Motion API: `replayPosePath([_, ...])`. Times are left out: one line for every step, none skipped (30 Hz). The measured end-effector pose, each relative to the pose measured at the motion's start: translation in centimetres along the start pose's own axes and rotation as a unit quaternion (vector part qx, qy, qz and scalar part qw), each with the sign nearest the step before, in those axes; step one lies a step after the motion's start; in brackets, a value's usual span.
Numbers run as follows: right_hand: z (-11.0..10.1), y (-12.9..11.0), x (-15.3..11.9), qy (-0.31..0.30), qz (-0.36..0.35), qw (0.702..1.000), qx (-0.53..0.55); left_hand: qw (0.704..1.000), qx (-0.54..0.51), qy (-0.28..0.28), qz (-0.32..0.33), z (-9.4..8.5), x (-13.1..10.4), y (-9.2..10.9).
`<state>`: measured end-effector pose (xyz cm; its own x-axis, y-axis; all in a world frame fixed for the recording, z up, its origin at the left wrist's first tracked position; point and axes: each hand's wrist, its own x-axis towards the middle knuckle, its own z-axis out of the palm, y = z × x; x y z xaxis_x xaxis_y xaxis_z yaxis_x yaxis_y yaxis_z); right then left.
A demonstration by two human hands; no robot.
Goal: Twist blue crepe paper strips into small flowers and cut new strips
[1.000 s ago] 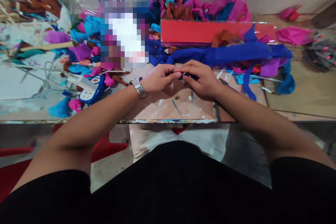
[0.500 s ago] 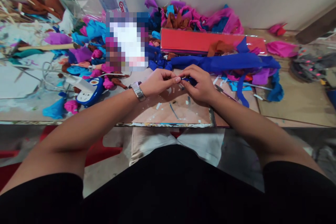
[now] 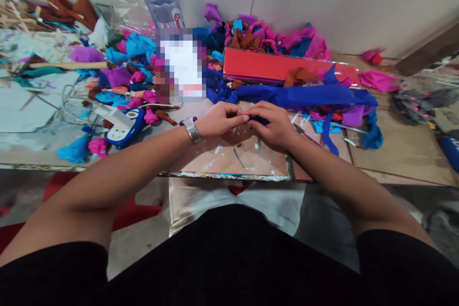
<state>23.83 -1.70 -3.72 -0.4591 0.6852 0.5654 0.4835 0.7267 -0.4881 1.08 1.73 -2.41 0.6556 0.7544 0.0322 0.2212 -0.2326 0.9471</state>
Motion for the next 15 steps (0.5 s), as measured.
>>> replayPosePath([0.02, -0.02, 0.02, 0.006, 0.005, 1.0, -0.002, 1.0, -0.01, -0.002, -0.001, 0.01, -0.03, 0.06])
replayPosePath([0.04, -0.04, 0.05, 0.013, 0.011, 1.0, -0.004, 1.0, -0.02, -0.003, -0.003, 0.03, -0.06, 0.14])
replayPosePath([0.05, -0.05, 0.08, 0.02, 0.015, 1.0, -0.004, 1.0, -0.027, 0.0, -0.007, 0.04, -0.08, 0.24])
replayPosePath([0.06, -0.06, 0.11, 0.025, 0.018, 1.0, -0.004, 1.0, -0.029, 0.004, -0.011, 0.06, -0.09, 0.33])
replayPosePath([0.06, -0.07, 0.13, 0.028, 0.02, 0.999, -0.005, 0.999, -0.028, 0.009, -0.014, 0.07, -0.09, 0.41])
replayPosePath([0.06, -0.08, 0.13, 0.028, 0.02, 0.999, -0.006, 0.999, -0.024, 0.015, -0.017, 0.08, -0.07, 0.46])
replayPosePath([0.06, -0.09, 0.13, 0.028, 0.021, 0.999, -0.007, 0.999, -0.02, 0.021, -0.02, 0.09, -0.04, 0.47])
replayPosePath([0.06, -0.1, 0.11, 0.026, 0.023, 0.999, -0.007, 0.999, -0.016, 0.025, -0.023, 0.08, -0.01, 0.46])
replayPosePath([0.05, -0.12, 0.09, 0.024, 0.027, 0.999, -0.007, 0.999, -0.012, 0.029, -0.024, 0.05, 0.04, 0.41])
replayPosePath([0.05, -0.14, 0.06, 0.022, 0.033, 0.999, -0.007, 0.999, -0.009, 0.036, -0.024, 0.01, 0.1, 0.35])
replayPosePath([0.04, -0.16, 0.02, 0.023, 0.041, 0.999, -0.006, 0.999, -0.004, 0.043, -0.022, -0.04, 0.16, 0.28])
replayPosePath([0.05, -0.19, -0.02, 0.027, 0.047, 0.998, -0.005, 0.999, 0.001, 0.051, -0.02, -0.1, 0.22, 0.22])
replayPosePath([0.05, -0.21, -0.05, 0.034, 0.051, 0.998, -0.006, 0.998, 0.006, 0.057, -0.018, -0.17, 0.28, 0.17])
replayPosePath([0.06, -0.22, -0.09, 0.041, 0.051, 0.998, -0.008, 0.998, 0.012, 0.059, -0.016, -0.23, 0.34, 0.14])
replayPosePath([0.07, -0.21, -0.12, 0.047, 0.05, 0.998, -0.01, 0.998, 0.015, 0.058, -0.015, -0.29, 0.39, 0.12])
